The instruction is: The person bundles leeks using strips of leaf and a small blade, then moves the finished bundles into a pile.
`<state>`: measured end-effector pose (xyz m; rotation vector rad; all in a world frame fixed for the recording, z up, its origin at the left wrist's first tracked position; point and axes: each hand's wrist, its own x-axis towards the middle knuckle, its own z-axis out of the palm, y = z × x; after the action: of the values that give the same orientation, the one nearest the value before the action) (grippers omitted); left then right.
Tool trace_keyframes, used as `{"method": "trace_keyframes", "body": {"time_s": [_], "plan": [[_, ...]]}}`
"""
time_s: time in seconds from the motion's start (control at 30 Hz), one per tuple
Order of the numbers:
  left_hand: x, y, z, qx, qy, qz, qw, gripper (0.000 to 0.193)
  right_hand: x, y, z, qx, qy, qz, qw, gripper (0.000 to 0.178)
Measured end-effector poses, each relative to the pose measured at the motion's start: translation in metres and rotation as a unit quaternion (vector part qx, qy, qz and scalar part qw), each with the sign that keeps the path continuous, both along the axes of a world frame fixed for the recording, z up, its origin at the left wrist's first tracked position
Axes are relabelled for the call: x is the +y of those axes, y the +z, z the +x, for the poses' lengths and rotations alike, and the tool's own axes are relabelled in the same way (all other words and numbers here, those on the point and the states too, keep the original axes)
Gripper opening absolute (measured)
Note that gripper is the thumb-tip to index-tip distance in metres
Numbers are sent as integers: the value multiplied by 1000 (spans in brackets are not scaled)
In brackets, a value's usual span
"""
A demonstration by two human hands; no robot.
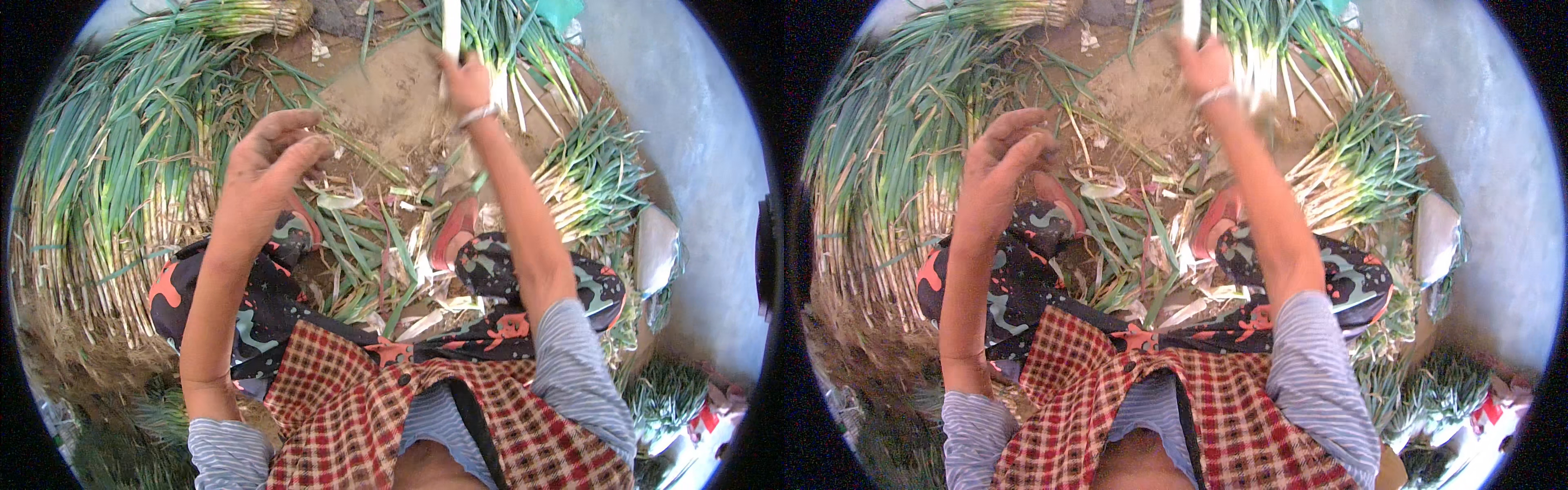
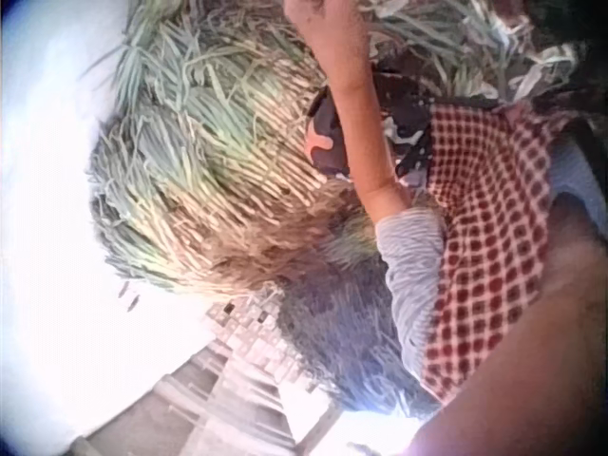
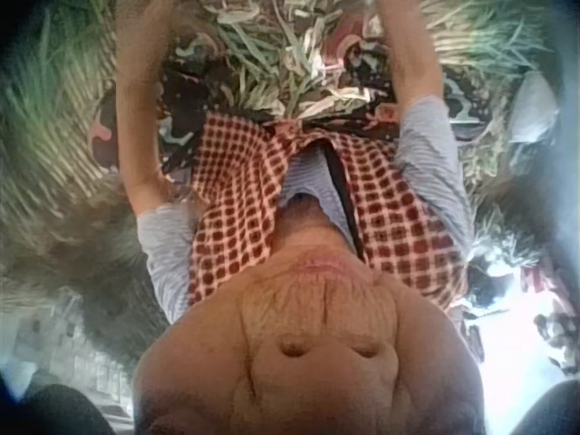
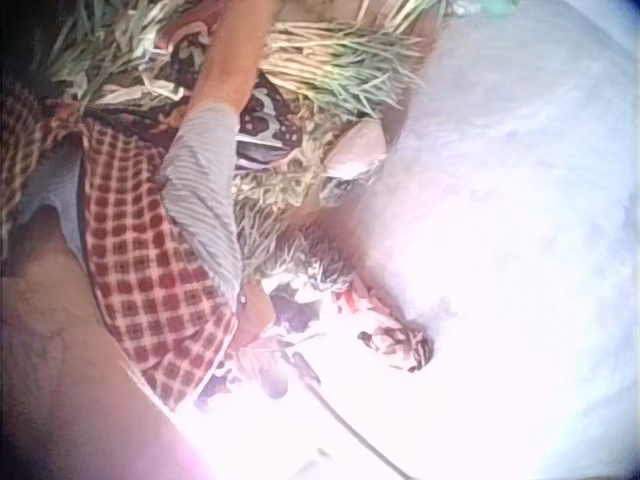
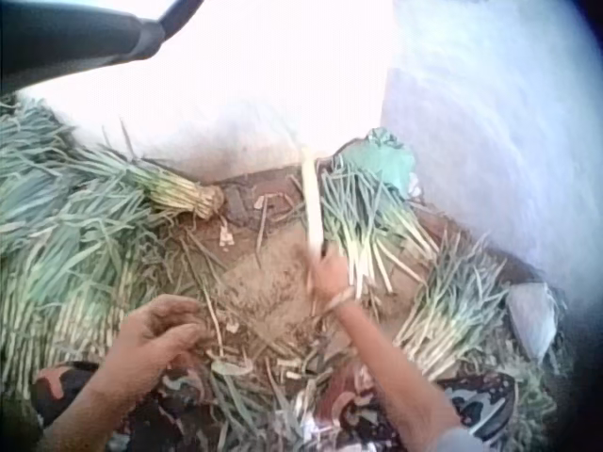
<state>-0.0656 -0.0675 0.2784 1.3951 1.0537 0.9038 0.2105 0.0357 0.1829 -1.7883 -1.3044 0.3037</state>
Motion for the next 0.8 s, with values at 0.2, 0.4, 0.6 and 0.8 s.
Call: {"method": "trace_keyframes", "body": {"time_s": [0.2,0.4,0.6,0.8], "plan": [[-6,-2,-24,151,3,63,986,18,-3,-112,66,-46,24,-164,985,41],[9,-11,-8,148,-17,13,989,16,-95,-253,45,-100,39,-403,909,48],[4,-13,2,194,-17,-70,978,14,-97,-251,30,-80,17,-481,873,39],[4,-16,8,292,-79,39,952,14,-88,-276,14,31,-76,-427,901,37]]}}
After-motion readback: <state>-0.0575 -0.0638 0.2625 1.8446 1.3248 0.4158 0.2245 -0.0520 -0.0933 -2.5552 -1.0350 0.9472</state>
